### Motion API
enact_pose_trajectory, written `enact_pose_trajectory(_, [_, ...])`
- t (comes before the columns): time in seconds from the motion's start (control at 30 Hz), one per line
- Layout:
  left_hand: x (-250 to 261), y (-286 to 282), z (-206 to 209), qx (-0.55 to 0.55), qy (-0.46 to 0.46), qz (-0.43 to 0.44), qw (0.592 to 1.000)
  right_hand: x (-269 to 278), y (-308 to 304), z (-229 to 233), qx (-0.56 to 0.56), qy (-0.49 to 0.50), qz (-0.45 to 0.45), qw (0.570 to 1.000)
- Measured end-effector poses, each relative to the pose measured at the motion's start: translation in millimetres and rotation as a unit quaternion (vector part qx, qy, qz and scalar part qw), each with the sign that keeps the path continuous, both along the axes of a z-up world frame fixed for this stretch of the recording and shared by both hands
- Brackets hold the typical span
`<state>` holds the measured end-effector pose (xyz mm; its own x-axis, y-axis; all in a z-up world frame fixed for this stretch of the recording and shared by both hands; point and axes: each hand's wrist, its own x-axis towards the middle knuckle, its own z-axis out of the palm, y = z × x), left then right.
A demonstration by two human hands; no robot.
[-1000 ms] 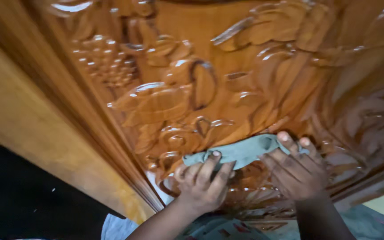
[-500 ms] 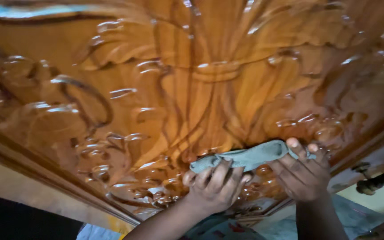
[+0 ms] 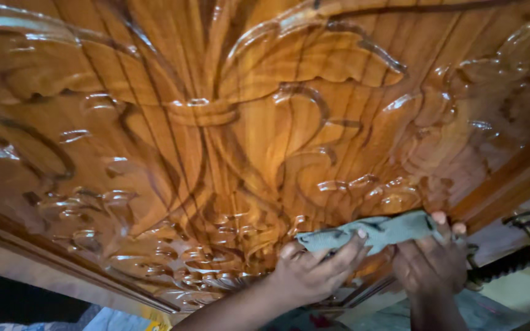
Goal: The person wipes a carved wooden door with a light blue cloth, moving methodically across the surface and into the carved details. The camera remains close to the door, showing the hands and cloth in continuous contact with the wood.
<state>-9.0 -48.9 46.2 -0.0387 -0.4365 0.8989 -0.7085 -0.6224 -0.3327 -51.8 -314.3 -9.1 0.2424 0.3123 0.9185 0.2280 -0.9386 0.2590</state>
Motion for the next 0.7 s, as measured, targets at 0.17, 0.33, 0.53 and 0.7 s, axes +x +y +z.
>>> enact_pose_trajectory(0.17, [-2.2, 10.7, -9.2, 0.019, 0.002, -0.032, 0.999, -3.6, 4.1, -47.9, 0.027, 0.046, -0.014, 0.998])
enact_pose_trajectory(0.33, [2.8, 44.3, -15.0, 0.004, -0.042, 0.015, 0.999, 2.3, 50.4, -68.8, 0.052, 0.045, 0.030, 0.997])
enact_pose_trajectory(0.53, [12.5, 116.6, -15.0, 0.006, -0.043, 0.046, 0.998, 14.4, 123.9, -47.4, 0.003, 0.200, 0.008, 0.980])
enact_pose_trajectory(0.7, [26.0, 172.5, -6.0, -0.057, -0.089, 0.055, 0.993, 18.9, 194.7, -21.2, 0.012, 0.175, 0.025, 0.984])
